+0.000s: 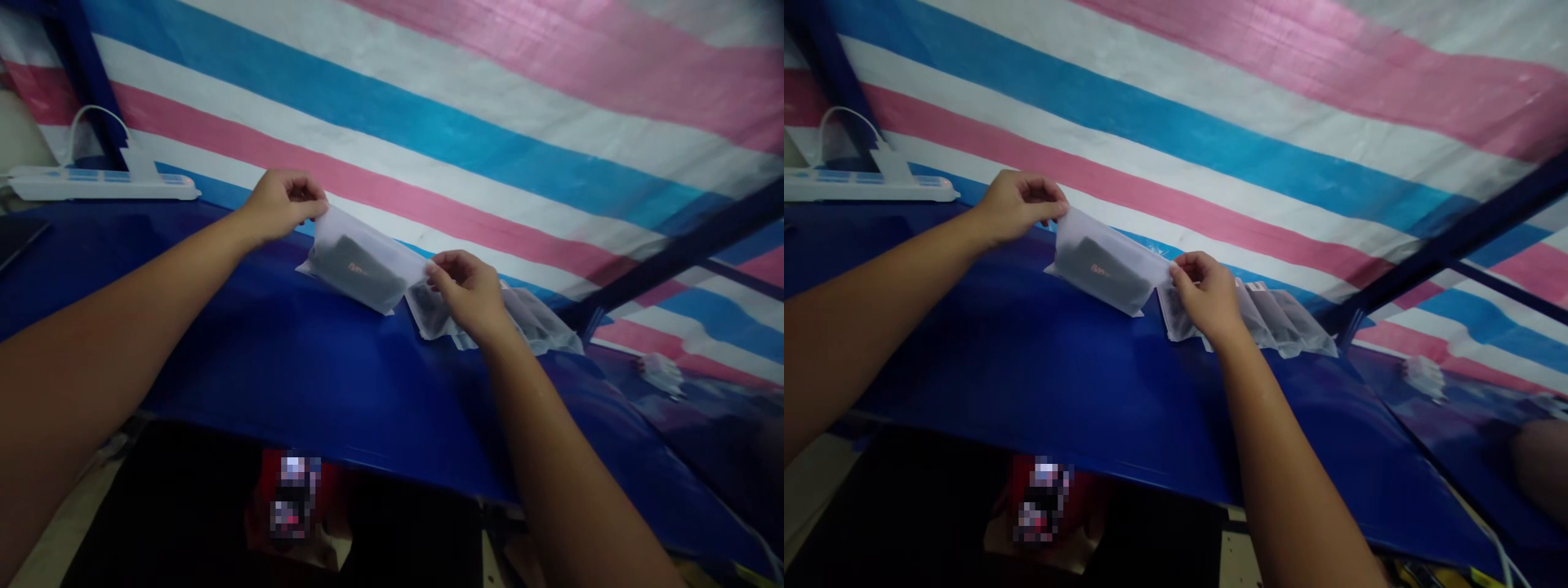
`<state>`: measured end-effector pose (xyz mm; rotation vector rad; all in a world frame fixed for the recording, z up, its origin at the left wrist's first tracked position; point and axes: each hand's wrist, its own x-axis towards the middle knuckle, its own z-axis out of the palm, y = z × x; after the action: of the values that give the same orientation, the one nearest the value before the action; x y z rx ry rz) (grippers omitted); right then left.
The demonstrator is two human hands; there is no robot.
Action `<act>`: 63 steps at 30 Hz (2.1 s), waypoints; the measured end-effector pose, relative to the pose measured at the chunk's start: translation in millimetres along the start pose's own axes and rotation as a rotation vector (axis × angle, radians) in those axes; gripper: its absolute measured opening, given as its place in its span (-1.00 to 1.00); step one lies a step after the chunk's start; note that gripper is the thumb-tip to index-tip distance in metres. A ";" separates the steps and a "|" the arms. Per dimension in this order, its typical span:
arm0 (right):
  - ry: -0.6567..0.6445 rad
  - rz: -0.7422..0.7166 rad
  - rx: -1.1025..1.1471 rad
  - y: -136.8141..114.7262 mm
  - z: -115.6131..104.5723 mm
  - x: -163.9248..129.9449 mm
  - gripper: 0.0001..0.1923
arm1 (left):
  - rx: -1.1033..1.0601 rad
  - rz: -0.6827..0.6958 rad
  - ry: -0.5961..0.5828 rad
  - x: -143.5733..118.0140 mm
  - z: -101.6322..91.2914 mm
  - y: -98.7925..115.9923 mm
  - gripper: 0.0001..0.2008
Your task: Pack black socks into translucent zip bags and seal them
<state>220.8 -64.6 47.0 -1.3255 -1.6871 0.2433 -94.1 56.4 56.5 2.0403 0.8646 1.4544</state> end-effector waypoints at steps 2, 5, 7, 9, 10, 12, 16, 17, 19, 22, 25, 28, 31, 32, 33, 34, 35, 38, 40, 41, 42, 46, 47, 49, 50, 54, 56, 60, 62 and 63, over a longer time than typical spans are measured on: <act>-0.014 0.046 0.131 5.7 0.8 1.7 -0.84 | 0.043 0.027 -0.031 0.0 -0.8 -0.9 -0.84; -0.011 0.099 0.240 5.6 0.7 1.7 -0.83 | 0.165 0.088 -0.059 -4.4 1.0 8.8 -0.91; -0.009 0.120 0.256 0.0 1.3 0.0 -0.85 | 0.289 0.149 -0.091 -11.2 7.1 24.2 -0.89; -0.025 0.121 0.250 -9.1 4.4 -3.5 -0.86 | 0.415 0.247 -0.125 -20.6 18.0 45.0 -0.82; -0.039 0.110 0.243 -14.4 7.3 -5.8 -0.86 | 0.466 0.309 -0.138 -26.0 24.8 56.0 -0.79; -0.073 0.060 0.239 -25.5 15.2 -11.2 -0.85 | 0.543 0.429 -0.189 -36.6 39.3 76.2 -0.75; -0.126 -0.044 0.212 -41.4 31.7 -21.1 -0.83 | 0.673 0.568 -0.299 -50.7 59.7 95.7 -0.77; -0.128 -0.054 0.203 -42.9 34.2 -22.6 -0.82 | 0.695 0.577 -0.311 -52.1 61.7 96.1 -0.77; -0.123 -0.055 0.182 -43.3 36.5 -24.0 -0.81 | 0.712 0.577 -0.310 -52.7 62.6 94.0 -0.77; -0.119 -0.053 0.171 -40.5 35.8 -23.7 -0.84 | 0.679 0.549 -0.320 -52.2 60.9 89.7 -0.78; -0.128 -0.062 0.181 -38.2 34.7 -23.1 -0.87 | 0.636 0.511 -0.333 -53.0 60.3 88.2 -0.79; -0.134 -0.066 0.199 -37.4 34.8 -23.1 -0.88 | 0.626 0.488 -0.322 -54.3 60.0 88.0 -0.79; -0.129 -0.059 0.212 -37.1 35.1 -23.5 -0.88 | 0.654 0.451 -0.333 -54.2 58.0 87.6 -0.76; -0.123 -0.050 0.205 -36.9 35.2 -23.5 -0.88 | 0.671 0.442 -0.348 -53.8 57.2 87.3 -0.74; -0.117 -0.036 0.194 -36.7 35.2 -23.6 -0.87 | 0.690 0.438 -0.366 -53.2 56.3 87.0 -0.71; -0.113 -0.022 0.181 -36.4 35.3 -23.5 -0.86 | 0.707 0.441 -0.386 -52.6 55.7 86.7 -0.68; -0.109 -0.010 0.170 -36.1 35.2 -23.4 -0.85 | 0.721 0.447 -0.404 -52.1 55.2 86.4 -0.66; -0.101 0.002 0.165 -35.3 34.4 -22.7 -0.83 | 0.731 0.466 -0.425 -51.3 54.8 85.7 -0.64; -0.105 -0.008 0.191 -34.8 33.4 -22.4 -0.84 | 0.713 0.467 -0.421 -51.4 55.2 85.2 -0.65; -0.110 -0.014 0.209 -34.6 32.9 -22.3 -0.85 | 0.703 0.465 -0.415 -51.6 55.3 84.9 -0.66; -0.115 -0.021 0.227 -34.5 32.4 -22.3 -0.86 | 0.698 0.463 -0.411 -51.9 55.4 84.5 -0.66; -0.124 -0.048 0.237 -35.5 31.3 -23.1 -0.89 | 0.698 0.467 -0.408 -52.2 55.4 83.1 -0.68; -0.124 -0.050 0.227 -36.1 31.0 -23.3 -0.90 | 0.697 0.469 -0.409 -52.0 55.2 82.8 -0.68; -0.127 -0.042 0.204 -37.0 30.0 -23.4 -0.90 | 0.695 0.468 -0.418 -51.3 54.5 82.6 -0.68; -0.133 -0.035 0.195 -37.2 29.2 -23.3 -0.90 | 0.693 0.469 -0.430 -50.8 54.0 82.7 -0.68; -0.181 -0.019 0.181 -35.7 25.4 -22.0 -0.87 | 0.680 0.470 -0.469 -49.8 51.8 84.5 -0.69; -0.194 -0.022 0.187 -34.7 23.9 -21.4 -0.87 | 0.673 0.471 -0.466 -50.2 51.1 85.6 -0.69; -0.215 -0.032 0.174 -35.4 21.4 -21.1 -0.89 | 0.658 0.468 -0.450 -51.4 50.6 87.3 -0.72; -0.230 -0.025 0.161 -36.2 20.1 -20.9 -0.89 | 0.645 0.468 -0.456 -51.7 50.4 88.0 -0.72; -0.239 -0.018 0.159 -36.3 19.4 -20.8 -0.88 | 0.639 0.468 -0.461 -51.9 50.4 88.2 -0.72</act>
<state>181.8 -89.1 48.8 -1.1995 -1.8346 0.5324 -39.5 -42.9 69.0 3.0578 0.7371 0.8783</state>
